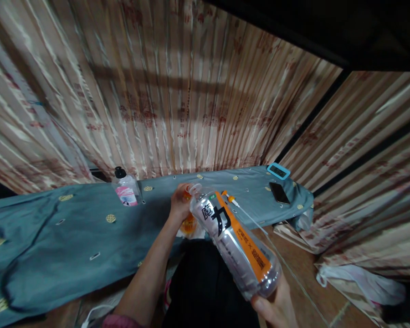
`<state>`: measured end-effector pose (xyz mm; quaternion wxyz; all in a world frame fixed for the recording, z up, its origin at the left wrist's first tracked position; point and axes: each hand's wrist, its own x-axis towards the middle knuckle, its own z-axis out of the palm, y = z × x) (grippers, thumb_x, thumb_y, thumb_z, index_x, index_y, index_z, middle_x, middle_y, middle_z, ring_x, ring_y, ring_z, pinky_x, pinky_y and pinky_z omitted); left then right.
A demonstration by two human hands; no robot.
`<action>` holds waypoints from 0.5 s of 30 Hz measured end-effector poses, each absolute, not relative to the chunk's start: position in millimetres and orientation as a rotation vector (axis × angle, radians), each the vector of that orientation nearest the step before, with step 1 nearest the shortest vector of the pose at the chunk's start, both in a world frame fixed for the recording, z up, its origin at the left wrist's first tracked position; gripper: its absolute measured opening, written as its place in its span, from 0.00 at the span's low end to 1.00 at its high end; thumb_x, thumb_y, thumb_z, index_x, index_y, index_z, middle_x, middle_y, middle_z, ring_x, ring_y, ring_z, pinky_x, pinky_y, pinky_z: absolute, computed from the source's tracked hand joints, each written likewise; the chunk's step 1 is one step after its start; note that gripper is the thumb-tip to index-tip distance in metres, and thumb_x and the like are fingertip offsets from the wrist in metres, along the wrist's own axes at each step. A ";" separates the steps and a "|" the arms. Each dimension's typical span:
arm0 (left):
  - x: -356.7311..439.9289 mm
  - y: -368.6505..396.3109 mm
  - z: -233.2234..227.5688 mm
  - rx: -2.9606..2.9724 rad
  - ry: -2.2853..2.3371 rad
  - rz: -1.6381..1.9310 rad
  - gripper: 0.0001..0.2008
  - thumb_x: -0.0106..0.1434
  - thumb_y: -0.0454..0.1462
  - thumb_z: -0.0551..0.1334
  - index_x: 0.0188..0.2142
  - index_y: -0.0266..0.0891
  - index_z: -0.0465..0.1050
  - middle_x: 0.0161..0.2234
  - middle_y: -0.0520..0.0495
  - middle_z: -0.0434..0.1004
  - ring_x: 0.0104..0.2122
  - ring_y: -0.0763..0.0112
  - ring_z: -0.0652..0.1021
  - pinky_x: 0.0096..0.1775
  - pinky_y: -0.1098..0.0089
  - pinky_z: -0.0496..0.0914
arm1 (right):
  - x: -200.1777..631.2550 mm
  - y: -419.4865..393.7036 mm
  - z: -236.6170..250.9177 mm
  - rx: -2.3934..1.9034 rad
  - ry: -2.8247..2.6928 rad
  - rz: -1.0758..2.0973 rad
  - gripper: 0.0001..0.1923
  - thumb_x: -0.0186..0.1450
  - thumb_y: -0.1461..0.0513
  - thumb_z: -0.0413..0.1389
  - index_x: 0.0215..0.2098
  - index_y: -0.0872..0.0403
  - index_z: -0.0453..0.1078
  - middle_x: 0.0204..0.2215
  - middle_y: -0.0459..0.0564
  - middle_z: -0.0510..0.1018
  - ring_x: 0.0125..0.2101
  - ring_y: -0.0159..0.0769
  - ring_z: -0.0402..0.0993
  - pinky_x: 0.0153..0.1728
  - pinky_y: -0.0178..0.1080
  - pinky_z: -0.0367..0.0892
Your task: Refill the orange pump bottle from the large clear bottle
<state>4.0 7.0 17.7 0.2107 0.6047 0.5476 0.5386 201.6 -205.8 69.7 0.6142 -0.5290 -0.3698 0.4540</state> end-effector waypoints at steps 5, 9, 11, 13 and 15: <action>4.3 5.8 20.1 1.662 1.525 1.476 0.06 0.59 0.37 0.65 0.36 0.41 0.79 0.38 0.48 0.83 0.41 0.59 0.83 0.47 0.60 0.79 | 201.5 -205.5 69.9 -1.245 -0.843 1.079 0.56 0.38 0.36 0.73 0.57 0.51 0.66 0.50 0.54 0.84 0.52 0.51 0.80 0.54 0.42 0.71; 5.2 5.0 19.9 1.647 1.496 1.485 0.06 0.57 0.36 0.68 0.35 0.40 0.79 0.39 0.47 0.83 0.41 0.59 0.83 0.47 0.60 0.78 | 201.3 -207.6 69.8 -1.324 -0.808 1.019 0.56 0.37 0.35 0.73 0.56 0.52 0.68 0.51 0.55 0.83 0.52 0.53 0.79 0.54 0.42 0.69; 6.1 4.5 18.7 1.623 1.483 1.516 0.06 0.56 0.35 0.68 0.35 0.41 0.79 0.38 0.48 0.83 0.40 0.60 0.83 0.46 0.61 0.79 | 203.1 -208.3 67.4 -1.358 -0.830 0.984 0.55 0.38 0.34 0.72 0.56 0.52 0.70 0.51 0.55 0.83 0.53 0.53 0.79 0.54 0.42 0.69; 7.0 4.1 17.5 1.598 1.495 1.537 0.06 0.56 0.33 0.68 0.35 0.41 0.79 0.37 0.49 0.83 0.39 0.62 0.82 0.45 0.62 0.79 | 206.5 -208.4 62.3 -1.341 -0.884 0.977 0.53 0.42 0.34 0.71 0.58 0.52 0.70 0.50 0.55 0.84 0.52 0.54 0.80 0.53 0.44 0.70; 7.6 3.6 16.6 1.595 1.490 1.527 0.07 0.54 0.32 0.70 0.34 0.41 0.79 0.37 0.49 0.83 0.38 0.63 0.82 0.45 0.62 0.78 | 210.8 -208.0 55.0 -1.306 -0.953 0.964 0.51 0.47 0.35 0.69 0.60 0.52 0.69 0.49 0.56 0.84 0.51 0.56 0.81 0.51 0.47 0.72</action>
